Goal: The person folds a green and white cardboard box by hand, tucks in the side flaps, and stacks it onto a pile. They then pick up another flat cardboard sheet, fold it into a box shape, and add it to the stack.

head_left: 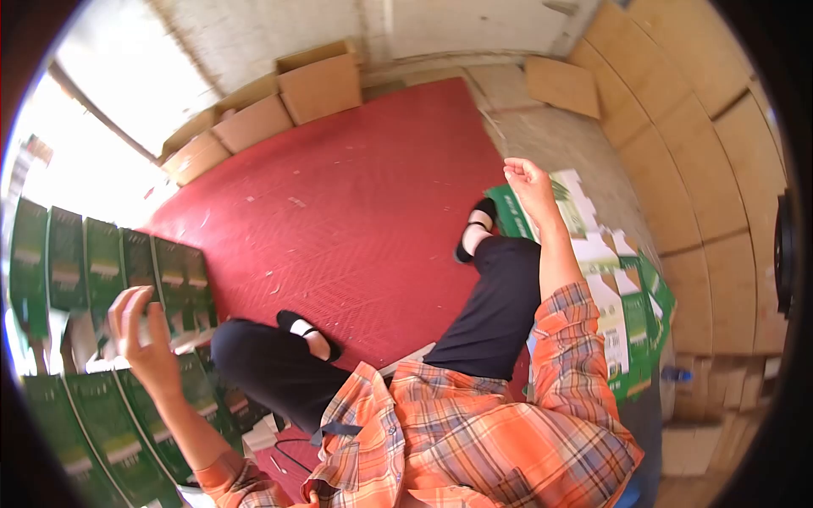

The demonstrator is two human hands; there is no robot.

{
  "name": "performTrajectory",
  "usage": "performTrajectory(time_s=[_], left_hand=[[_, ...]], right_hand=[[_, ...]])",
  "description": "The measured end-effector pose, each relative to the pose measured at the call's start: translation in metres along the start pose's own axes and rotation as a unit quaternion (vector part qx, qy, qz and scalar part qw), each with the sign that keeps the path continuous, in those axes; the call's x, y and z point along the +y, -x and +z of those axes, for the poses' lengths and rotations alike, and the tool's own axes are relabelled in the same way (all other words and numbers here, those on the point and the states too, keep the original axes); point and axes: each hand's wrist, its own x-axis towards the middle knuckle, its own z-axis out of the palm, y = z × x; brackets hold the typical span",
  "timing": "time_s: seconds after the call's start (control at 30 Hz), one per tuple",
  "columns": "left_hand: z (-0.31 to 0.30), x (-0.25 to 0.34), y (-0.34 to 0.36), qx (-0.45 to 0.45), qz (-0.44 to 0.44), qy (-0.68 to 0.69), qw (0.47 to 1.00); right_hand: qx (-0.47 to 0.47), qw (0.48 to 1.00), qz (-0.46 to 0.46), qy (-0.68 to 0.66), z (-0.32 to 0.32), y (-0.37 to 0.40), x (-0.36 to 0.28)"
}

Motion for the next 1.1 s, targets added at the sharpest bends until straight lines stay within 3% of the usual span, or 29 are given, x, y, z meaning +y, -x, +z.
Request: performTrajectory(time_s=[0.13,0.2,0.23,0.27,0.3,0.33,0.37,0.4,0.47,0.5,0.53,0.6,0.63,0.73,0.77,0.8,0.83,0.87,1.1], left_hand=[[0.1,0.04,0.004,-0.144,0.024,0.11,0.983],[0.128,0.057,0.005,-0.215,0.068,0.09,0.97],[0.135,0.058,0.005,-0.245,0.084,0.062,0.964],[0.14,0.048,0.007,-0.269,0.065,0.066,0.959],[0.14,0.034,0.009,-0.289,0.04,0.065,0.954],[0.135,0.022,0.009,-0.299,-0.011,0.07,0.952],[0.128,0.009,0.007,-0.297,-0.063,0.083,0.949],[0.124,-0.014,0.013,-0.271,-0.088,0.086,0.955],[0.122,-0.058,0.037,-0.215,-0.186,0.12,0.951],[0.123,-0.08,0.053,-0.178,-0.255,0.152,0.938],[0.128,-0.103,0.074,-0.144,-0.287,0.156,0.934],[0.138,-0.14,0.122,-0.113,-0.327,0.17,0.923],[0.154,-0.167,0.159,-0.104,-0.418,0.273,0.86],[0.192,-0.2,0.264,-0.107,-0.53,0.361,0.759],[0.192,-0.199,0.288,-0.166,-0.516,0.282,0.792],[0.217,-0.236,0.344,-0.078,-0.663,0.482,0.567],[0.207,-0.213,0.357,-0.155,-0.646,0.312,0.679],[0.202,-0.203,0.365,-0.183,-0.649,0.234,0.701],[0.192,-0.208,0.388,-0.189,-0.7,0.074,0.685]], right_hand=[[0.1,0.985,-0.012,0.143,-0.071,0.028,0.098],[0.103,0.956,0.088,0.26,-0.101,0.061,0.155],[0.077,0.922,0.008,0.378,-0.12,0.081,0.208],[0.083,0.914,-0.026,0.395,-0.129,0.107,0.244],[0.032,0.923,0.084,0.373,-0.135,0.131,0.261],[-0.024,0.879,-0.01,0.477,-0.143,0.156,0.296],[-0.043,0.894,0.101,0.435,-0.153,0.172,0.352],[0.085,0.948,0.246,0.185,-0.131,0.194,0.309],[0.068,0.942,0.286,0.16,-0.109,0.211,0.271],[0.027,0.951,0.138,0.277,-0.096,0.215,0.257],[0.042,0.952,0.106,0.282,-0.086,0.215,0.27],[0.028,0.955,0.098,0.28,-0.061,0.197,0.253],[0.022,0.957,0.088,0.276,-0.048,0.184,0.243],[-0.004,0.962,0.054,0.267,-0.005,0.142,0.217],[-0.018,0.964,0.041,0.263,0.012,0.129,0.208],[-0.03,0.964,0.03,0.263,0.028,0.116,0.198],[-0.044,0.964,0.017,0.261,0.046,0.104,0.19],[-0.056,0.965,0.005,0.258,0.064,0.09,0.182],[-0.17,0.949,-0.1,0.247,0.21,0.041,0.114]])
